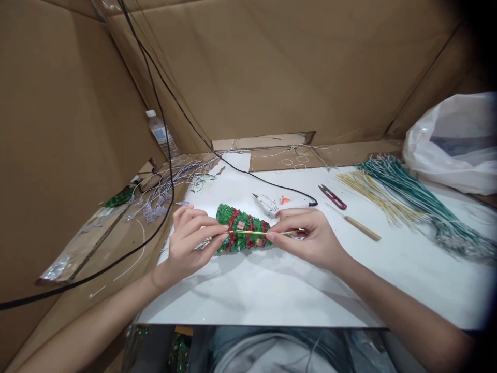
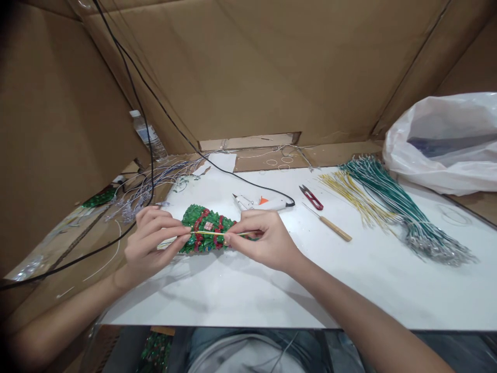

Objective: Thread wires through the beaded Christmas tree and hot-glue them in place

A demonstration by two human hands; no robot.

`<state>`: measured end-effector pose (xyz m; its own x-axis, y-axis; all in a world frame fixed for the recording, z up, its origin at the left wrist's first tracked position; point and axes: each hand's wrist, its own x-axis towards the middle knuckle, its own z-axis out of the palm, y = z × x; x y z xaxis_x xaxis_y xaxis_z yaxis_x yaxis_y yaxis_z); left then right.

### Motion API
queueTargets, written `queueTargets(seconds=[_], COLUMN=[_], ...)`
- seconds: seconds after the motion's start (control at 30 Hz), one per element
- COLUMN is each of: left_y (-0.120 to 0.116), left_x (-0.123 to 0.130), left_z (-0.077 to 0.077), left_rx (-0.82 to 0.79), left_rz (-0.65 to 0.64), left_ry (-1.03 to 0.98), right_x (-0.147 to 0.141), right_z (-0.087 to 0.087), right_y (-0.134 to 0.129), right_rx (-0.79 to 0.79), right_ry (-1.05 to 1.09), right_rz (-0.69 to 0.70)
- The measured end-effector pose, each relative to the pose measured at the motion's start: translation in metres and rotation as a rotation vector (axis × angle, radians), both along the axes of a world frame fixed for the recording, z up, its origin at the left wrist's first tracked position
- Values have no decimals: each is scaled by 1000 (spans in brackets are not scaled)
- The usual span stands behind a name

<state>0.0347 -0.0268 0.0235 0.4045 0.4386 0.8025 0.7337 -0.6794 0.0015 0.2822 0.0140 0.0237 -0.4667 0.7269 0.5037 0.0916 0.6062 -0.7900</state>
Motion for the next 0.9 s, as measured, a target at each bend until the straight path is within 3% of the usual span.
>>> queueTargets(seconds=[0.33,0.7,0.9], left_y=[8,11,13], left_x=[-11,-12,-12], left_z=[-11,-12,-11], left_rx=[-94,-342,-383], left_rz=[31,76,42], left_ry=[-221,-387,-423], right_x=[20,17,16], right_z=[9,13,14], right_y=[11,7,3], right_rx=[32,10,0], right_ry=[-60,-134,-172], right_rz=[89,44,30])
